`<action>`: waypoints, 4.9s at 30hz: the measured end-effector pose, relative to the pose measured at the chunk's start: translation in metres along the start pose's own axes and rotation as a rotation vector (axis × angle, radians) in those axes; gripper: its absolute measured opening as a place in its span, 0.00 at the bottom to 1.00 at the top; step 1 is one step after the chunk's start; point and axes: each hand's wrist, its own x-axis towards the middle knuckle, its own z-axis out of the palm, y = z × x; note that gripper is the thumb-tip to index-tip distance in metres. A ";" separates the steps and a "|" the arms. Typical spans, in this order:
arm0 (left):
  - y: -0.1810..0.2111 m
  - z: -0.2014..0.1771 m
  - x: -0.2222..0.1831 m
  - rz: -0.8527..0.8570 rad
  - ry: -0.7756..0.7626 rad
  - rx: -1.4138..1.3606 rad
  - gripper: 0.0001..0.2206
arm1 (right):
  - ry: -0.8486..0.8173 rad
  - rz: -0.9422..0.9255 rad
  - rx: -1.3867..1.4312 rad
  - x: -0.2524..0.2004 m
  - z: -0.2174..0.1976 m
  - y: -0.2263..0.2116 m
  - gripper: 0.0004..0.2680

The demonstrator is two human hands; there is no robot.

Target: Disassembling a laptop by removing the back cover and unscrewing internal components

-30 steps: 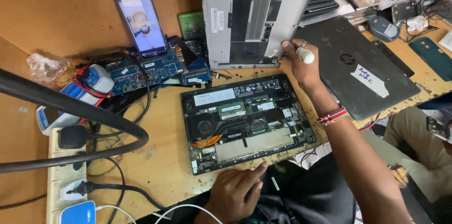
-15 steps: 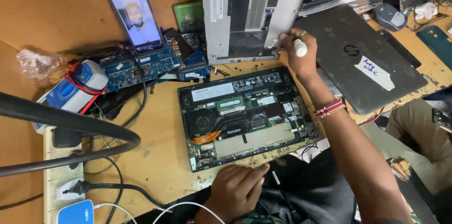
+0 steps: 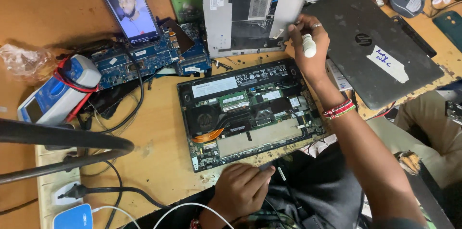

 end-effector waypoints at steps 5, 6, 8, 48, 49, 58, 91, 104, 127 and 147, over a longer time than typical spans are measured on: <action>0.001 0.001 0.002 -0.021 -0.017 -0.004 0.08 | 0.014 -0.003 0.024 -0.005 -0.009 -0.013 0.13; 0.001 0.001 0.002 -0.021 -0.015 -0.006 0.08 | 0.018 0.016 0.077 -0.007 -0.011 -0.018 0.13; 0.002 -0.001 0.005 -0.023 -0.024 -0.011 0.08 | 0.022 0.012 0.084 -0.016 -0.017 -0.040 0.12; -0.020 0.021 0.017 -0.161 -0.127 0.561 0.13 | 0.315 -0.371 -0.190 -0.224 -0.079 0.011 0.03; -0.019 0.022 0.019 -0.161 -0.129 0.563 0.13 | 0.316 -0.370 -0.188 -0.226 -0.079 0.015 0.03; -0.017 0.020 0.023 -0.154 -0.090 0.584 0.10 | 0.332 -0.443 -0.188 -0.230 -0.076 0.030 0.04; -0.018 0.022 0.022 -0.139 -0.096 0.572 0.09 | 0.323 -0.438 -0.205 -0.239 -0.078 0.044 0.04; -0.016 0.021 0.023 -0.147 -0.106 0.567 0.09 | 0.330 -0.467 -0.197 -0.235 -0.078 0.044 0.04; -0.018 0.020 0.024 -0.152 -0.106 0.557 0.08 | 0.328 -0.443 -0.207 -0.238 -0.077 0.046 0.05; -0.016 0.019 0.024 -0.158 -0.123 0.551 0.10 | 0.340 -0.457 -0.218 -0.239 -0.077 0.049 0.06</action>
